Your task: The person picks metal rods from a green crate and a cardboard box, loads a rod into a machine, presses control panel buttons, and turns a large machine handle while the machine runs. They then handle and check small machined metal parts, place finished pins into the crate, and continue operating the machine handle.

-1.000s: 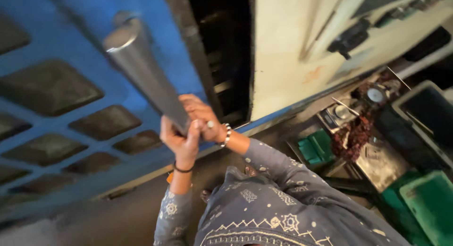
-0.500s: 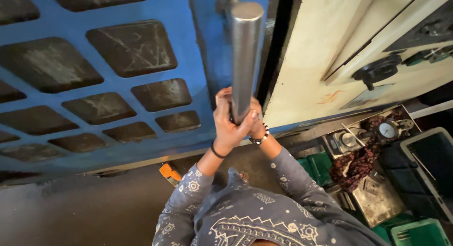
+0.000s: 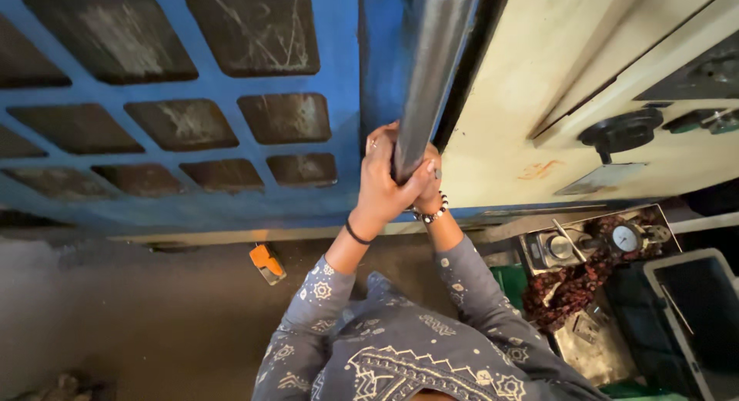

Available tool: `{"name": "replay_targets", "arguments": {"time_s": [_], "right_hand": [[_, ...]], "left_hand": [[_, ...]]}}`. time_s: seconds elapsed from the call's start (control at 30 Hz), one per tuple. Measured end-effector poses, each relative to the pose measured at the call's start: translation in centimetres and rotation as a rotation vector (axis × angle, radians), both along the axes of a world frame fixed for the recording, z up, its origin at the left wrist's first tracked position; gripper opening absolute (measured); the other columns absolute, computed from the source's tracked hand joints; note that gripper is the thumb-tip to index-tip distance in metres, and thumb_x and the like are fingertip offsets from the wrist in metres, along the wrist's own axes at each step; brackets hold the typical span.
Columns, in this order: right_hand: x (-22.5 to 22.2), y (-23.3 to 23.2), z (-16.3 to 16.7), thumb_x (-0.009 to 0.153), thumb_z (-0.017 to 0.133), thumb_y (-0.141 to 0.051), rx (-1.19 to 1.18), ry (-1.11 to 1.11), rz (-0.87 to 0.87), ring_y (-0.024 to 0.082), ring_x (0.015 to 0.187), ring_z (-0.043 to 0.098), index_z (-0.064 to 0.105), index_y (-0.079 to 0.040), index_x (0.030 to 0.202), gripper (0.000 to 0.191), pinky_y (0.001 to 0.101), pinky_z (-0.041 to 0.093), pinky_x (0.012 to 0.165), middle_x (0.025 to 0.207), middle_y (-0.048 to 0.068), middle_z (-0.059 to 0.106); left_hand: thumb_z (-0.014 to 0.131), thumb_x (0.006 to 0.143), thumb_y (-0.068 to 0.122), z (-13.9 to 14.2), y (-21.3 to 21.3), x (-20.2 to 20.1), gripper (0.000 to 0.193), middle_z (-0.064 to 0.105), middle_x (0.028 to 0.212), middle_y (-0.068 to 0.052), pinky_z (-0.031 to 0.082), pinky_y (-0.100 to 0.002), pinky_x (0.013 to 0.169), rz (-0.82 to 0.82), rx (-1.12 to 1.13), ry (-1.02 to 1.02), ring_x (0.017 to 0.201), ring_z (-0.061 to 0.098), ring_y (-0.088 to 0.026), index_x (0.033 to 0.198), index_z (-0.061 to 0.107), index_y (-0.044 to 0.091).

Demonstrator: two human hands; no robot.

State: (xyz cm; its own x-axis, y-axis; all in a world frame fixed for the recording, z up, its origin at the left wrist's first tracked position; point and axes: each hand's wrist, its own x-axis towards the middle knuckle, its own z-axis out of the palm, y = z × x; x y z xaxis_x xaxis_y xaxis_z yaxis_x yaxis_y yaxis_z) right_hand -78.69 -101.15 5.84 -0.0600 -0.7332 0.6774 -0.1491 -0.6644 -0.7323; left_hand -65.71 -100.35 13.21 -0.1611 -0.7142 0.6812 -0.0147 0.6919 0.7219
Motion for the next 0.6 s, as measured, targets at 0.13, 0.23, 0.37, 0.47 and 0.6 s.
{"name": "replay_targets", "arguments": {"time_s": [0.13,0.23,0.37,0.47,0.6], "right_hand": [[-0.4,-0.5,-1.0,0.106,0.038,-0.057,0.060,-0.047,0.051,0.024,0.097,0.066,0.065,0.001,0.111,0.064,0.0365,0.055,0.090,0.105,0.012,0.068],[0.1,-0.6,-0.5,0.106,0.035,-0.059,0.175,-0.218,0.180,0.022,0.094,0.065,0.064,0.000,0.111,0.066,0.0350,0.056,0.087,0.103,0.011,0.068],[1.4,-0.5,1.5,0.106,0.033,-0.060,0.185,-0.281,0.248,0.025,0.106,0.063,0.063,0.001,0.123,0.071,0.0396,0.052,0.099,0.116,0.015,0.066],[2.2,-0.5,2.9,0.108,0.030,-0.059,0.058,-0.171,0.205,0.030,0.117,0.059,0.064,0.001,0.122,0.070,0.0444,0.043,0.112,0.123,0.014,0.066],[2.6,-0.7,3.5,0.111,0.028,-0.056,-0.053,-0.048,0.155,0.035,0.131,0.055,0.065,0.001,0.121,0.069,0.0496,0.034,0.124,0.131,0.015,0.066]], "left_hand": [[0.080,0.083,0.026,1.6,0.7,0.5,0.052,0.067,0.109,-0.019,0.050,-0.046,0.097,0.069,0.086,-0.057,0.108,0.063,-0.039,0.121,0.059,-0.003],[0.081,0.083,0.022,2.5,0.9,0.2,0.036,0.066,0.101,-0.018,0.050,-0.047,0.092,0.159,0.067,-0.094,0.101,0.062,-0.039,0.108,0.062,0.002],[0.076,0.084,0.014,2.9,0.8,0.6,0.024,0.068,0.100,-0.014,0.051,-0.046,0.093,0.136,0.006,-0.052,0.099,0.065,-0.037,0.104,0.065,0.007],[0.076,0.080,0.015,2.7,0.7,1.1,0.031,0.065,0.099,-0.015,0.051,-0.044,0.088,0.125,0.079,-0.035,0.097,0.064,-0.037,0.105,0.061,0.003],[0.076,0.083,0.014,2.5,0.7,1.4,0.029,0.066,0.100,-0.013,0.053,-0.042,0.090,0.118,0.082,-0.015,0.097,0.066,-0.034,0.107,0.063,0.003]]}}
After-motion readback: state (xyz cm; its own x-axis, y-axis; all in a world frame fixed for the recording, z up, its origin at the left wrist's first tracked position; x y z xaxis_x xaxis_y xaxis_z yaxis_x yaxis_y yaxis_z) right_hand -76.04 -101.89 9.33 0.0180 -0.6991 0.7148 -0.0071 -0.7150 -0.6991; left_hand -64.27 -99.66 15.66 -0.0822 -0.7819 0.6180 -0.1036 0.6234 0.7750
